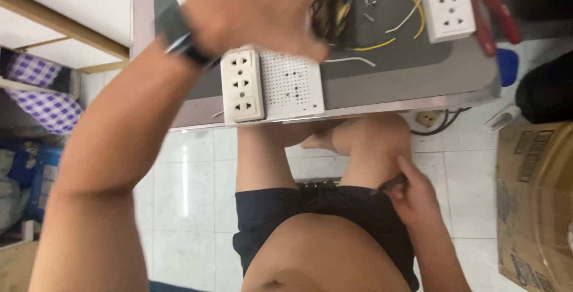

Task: The person is assembling an electrical panel by connecting wires to sockets and switches using a screwdriver.

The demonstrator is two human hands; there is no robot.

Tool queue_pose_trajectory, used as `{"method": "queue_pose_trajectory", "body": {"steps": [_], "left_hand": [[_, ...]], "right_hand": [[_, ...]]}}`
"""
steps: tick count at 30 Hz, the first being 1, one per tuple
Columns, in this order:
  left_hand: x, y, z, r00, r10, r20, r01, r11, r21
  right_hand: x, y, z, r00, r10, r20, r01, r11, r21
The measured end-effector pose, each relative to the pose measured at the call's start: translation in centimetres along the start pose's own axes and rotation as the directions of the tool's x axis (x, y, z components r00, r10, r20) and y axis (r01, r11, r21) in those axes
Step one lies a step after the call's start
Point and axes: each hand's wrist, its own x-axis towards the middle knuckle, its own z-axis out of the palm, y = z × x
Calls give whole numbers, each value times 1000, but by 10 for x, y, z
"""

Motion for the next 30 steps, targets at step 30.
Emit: {"method": "queue_pose_trajectory", "body": {"steps": [30], "left_hand": [[-122,73,98,829,-259,-495,346,934,92]], "right_hand": [[-148,-125,14,761,614,-212,-2,-323,-946]]}}
